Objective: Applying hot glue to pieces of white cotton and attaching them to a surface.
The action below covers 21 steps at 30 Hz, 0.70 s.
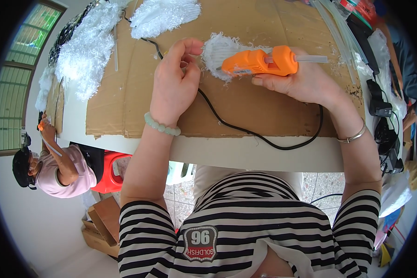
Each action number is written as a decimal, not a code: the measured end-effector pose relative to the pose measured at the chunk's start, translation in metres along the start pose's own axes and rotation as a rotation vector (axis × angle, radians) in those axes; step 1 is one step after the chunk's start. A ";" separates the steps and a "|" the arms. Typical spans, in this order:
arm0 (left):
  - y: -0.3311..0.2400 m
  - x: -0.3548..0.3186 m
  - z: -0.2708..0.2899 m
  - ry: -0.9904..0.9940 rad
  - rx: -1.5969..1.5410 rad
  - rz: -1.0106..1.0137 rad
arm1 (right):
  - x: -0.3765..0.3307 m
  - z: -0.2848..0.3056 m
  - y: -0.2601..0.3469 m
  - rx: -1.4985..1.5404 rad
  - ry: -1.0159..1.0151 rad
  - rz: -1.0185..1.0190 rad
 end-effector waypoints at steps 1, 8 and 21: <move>0.001 0.000 0.001 -0.006 -0.010 0.017 | 0.000 -0.001 0.001 0.000 0.000 0.001; 0.000 0.000 -0.002 0.036 0.000 0.050 | 0.000 -0.005 0.002 -0.045 -0.041 0.084; 0.006 -0.001 -0.001 0.040 0.046 0.053 | -0.006 0.030 0.005 -0.025 0.012 -0.102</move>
Point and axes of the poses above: each hand's wrist, its own x-axis towards the middle knuckle, its own z-axis out of the back of the hand, y = z × x, the point moved 6 cm from there along x, towards the middle knuckle, and after that the axes turned 15 degrees about -y, right-handed, at the moved point
